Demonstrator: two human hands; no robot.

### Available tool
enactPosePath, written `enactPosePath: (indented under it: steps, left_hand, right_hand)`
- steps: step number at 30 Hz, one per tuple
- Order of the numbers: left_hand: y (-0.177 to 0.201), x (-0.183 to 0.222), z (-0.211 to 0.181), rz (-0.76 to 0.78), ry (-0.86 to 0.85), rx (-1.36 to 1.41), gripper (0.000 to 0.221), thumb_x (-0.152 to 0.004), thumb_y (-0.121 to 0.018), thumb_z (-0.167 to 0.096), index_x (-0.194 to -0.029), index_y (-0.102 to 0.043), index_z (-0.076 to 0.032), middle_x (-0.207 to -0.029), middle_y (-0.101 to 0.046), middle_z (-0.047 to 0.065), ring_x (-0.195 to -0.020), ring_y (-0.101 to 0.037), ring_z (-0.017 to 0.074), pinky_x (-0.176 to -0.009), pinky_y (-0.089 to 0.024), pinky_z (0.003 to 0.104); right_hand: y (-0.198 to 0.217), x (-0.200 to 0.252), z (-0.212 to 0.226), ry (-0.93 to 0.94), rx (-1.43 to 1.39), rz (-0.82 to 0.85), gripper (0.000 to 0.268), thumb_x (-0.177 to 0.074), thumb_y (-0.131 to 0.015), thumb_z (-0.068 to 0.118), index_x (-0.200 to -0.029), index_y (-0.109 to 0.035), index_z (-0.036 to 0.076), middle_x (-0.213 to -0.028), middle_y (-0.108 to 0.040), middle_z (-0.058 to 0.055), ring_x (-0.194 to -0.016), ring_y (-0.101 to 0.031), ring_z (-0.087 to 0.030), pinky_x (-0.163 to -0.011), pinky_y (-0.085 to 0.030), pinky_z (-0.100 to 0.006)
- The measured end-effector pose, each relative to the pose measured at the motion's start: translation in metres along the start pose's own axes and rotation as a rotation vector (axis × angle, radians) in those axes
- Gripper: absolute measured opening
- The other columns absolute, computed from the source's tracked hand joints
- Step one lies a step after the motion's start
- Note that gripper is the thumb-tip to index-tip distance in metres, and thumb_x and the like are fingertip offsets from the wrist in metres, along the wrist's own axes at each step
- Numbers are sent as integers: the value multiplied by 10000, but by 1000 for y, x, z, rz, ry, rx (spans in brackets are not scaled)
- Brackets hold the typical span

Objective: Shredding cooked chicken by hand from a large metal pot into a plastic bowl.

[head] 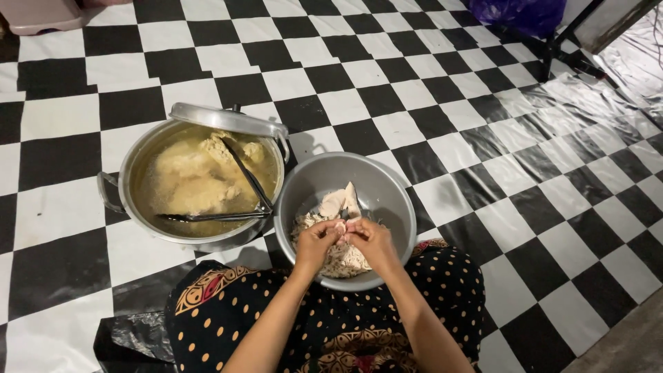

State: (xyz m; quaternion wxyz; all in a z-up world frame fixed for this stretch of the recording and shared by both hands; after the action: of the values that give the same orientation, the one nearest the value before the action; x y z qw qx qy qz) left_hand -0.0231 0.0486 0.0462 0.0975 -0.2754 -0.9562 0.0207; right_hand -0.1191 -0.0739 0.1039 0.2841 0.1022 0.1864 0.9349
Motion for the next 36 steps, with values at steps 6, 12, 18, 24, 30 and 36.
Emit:
enactPosePath:
  steps: [6,12,18,24,30,36]
  left_hand:
    - [2,7,-7,-14,-149,-262,168,-835,-778,-195,-990,-840,-178,-729,-696,77,-682,-660,181,-620,-551,318]
    - [2,19,-29,-9,-135,-155,192,-859,-774,-137,-1042,-819,-103,-788,-731,135,-728,-691,222,-665,-556,331]
    - [-3,8,-9,20,-41,89,306,-804,-790,-75,-1111,-803,-72,-783,-699,119,-740,-607,136,-674,-554,287]
    - [3,15,-24,-34,-130,-69,232,-825,-763,-46,-1046,-828,-75,-718,-694,135,-651,-652,165,-560,-540,299]
    - [3,27,-28,29,-52,83,276,-819,-720,-22,-1071,-817,-81,-705,-696,97,-637,-621,120,-518,-511,231]
    - [5,27,-43,-27,-127,-21,241,-850,-715,-36,-1057,-832,-74,-846,-738,175,-766,-624,179,-682,-574,354]
  right_hand:
    - [-5,3,-1,19,250,-77,147,-833,-774,59,-968,-716,51,-943,-791,-174,-915,-774,-295,-752,-631,-385]
    - [-7,-1,-4,-9,231,-107,70,-884,-693,102,-948,-705,77,-877,-772,-184,-837,-760,-318,-693,-596,-447]
    - [6,-13,-23,-13,237,-99,148,-916,-615,181,-976,-749,161,-743,-754,-104,-733,-723,-241,-676,-568,-414]
    - [-6,-1,-3,131,318,-146,176,-803,-737,107,-976,-731,79,-898,-768,-176,-877,-734,-380,-722,-603,-467]
    - [-6,-24,-47,80,250,-128,116,-843,-662,120,-940,-724,129,-895,-763,-147,-851,-725,-345,-741,-574,-448]
    - [-3,5,12,38,213,-97,192,-806,-758,135,-997,-739,140,-932,-784,-150,-910,-760,-324,-769,-618,-400]
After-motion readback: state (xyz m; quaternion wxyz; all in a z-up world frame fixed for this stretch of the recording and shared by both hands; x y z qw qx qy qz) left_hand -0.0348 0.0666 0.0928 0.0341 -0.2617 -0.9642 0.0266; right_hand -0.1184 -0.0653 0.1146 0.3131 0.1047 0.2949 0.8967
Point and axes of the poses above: each hand's wrist, its own x-axis away from the middle knuckle, its own y-axis out of the back of the hand, z = x × y, the point moved 1 cm from there along -x, towards the middle knuckle
